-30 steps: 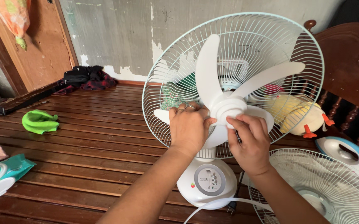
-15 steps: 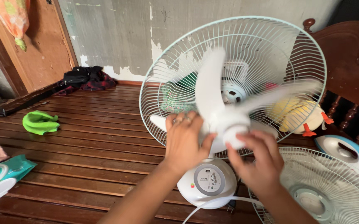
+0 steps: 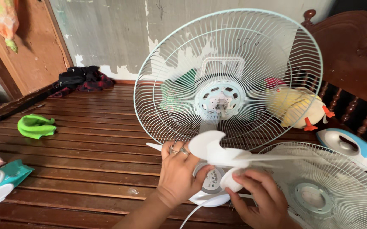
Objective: The person assembles a white pedestal fan by attaching the front grille, inserting the fan blades, securing the central hub, and fastening the rear grille. They use a screwdriver to tighten the grille screws and complete the assembly.
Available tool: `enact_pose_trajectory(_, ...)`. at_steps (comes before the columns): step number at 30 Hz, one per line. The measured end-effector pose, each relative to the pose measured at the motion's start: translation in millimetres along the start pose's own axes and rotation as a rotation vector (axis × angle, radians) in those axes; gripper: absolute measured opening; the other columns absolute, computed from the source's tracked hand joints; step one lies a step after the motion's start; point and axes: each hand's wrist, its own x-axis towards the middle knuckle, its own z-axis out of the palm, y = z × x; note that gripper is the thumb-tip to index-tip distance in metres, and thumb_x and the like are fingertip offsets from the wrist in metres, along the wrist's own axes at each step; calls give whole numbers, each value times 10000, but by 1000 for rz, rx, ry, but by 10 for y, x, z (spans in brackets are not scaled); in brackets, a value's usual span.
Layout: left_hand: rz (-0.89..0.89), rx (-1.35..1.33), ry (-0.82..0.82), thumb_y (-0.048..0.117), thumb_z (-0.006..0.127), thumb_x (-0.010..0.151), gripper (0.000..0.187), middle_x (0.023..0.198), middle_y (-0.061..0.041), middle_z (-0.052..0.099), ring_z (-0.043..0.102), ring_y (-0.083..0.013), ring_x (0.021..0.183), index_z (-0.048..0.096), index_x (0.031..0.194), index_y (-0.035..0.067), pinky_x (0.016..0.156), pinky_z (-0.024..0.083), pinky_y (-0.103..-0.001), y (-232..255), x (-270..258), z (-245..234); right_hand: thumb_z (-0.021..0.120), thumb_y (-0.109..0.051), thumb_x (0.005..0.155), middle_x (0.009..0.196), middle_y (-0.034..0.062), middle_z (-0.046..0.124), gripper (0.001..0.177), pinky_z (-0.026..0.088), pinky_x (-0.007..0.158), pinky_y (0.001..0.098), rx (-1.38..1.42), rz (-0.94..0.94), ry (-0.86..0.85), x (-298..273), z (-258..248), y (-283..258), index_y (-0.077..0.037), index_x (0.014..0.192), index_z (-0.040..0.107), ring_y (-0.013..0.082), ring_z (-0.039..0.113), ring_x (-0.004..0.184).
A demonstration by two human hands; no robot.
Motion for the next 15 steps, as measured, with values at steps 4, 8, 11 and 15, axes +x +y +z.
enact_pose_trajectory(4,-53,8,20,280,777,827,343,1082,-115,697,591,-317,1054,710,1097,79,1039,304,-539,-62,96,94,896,-96,665,1072,108,675,438,604,798,312,-4,164,73,75,-83,-100,-60,1066,722,212,726,932)
enact_pose_trajectory(8,-324,-142,-43,257,783,780,279,912,-57,770,666,-256,997,763,1030,134,1161,231,-584,-140,180,242,878,-54,645,1155,139,700,449,630,754,298,69,469,89,55,-254,-163,-57,1070,734,210,754,974)
enact_pose_trajectory(11,-319,-259,46,252,768,791,262,929,-41,795,707,-255,1033,770,1030,145,1202,172,-594,-206,252,293,859,-11,650,1193,133,718,452,621,740,318,128,665,99,-37,-409,-149,-52,1084,742,222,766,1013)
enact_pose_trajectory(15,-194,-91,53,290,782,777,298,1027,-7,762,618,-277,1071,778,1059,196,1132,307,-537,-179,293,244,848,29,637,1188,155,707,474,628,731,332,186,782,120,-253,-644,-38,-36,1093,738,230,771,995)
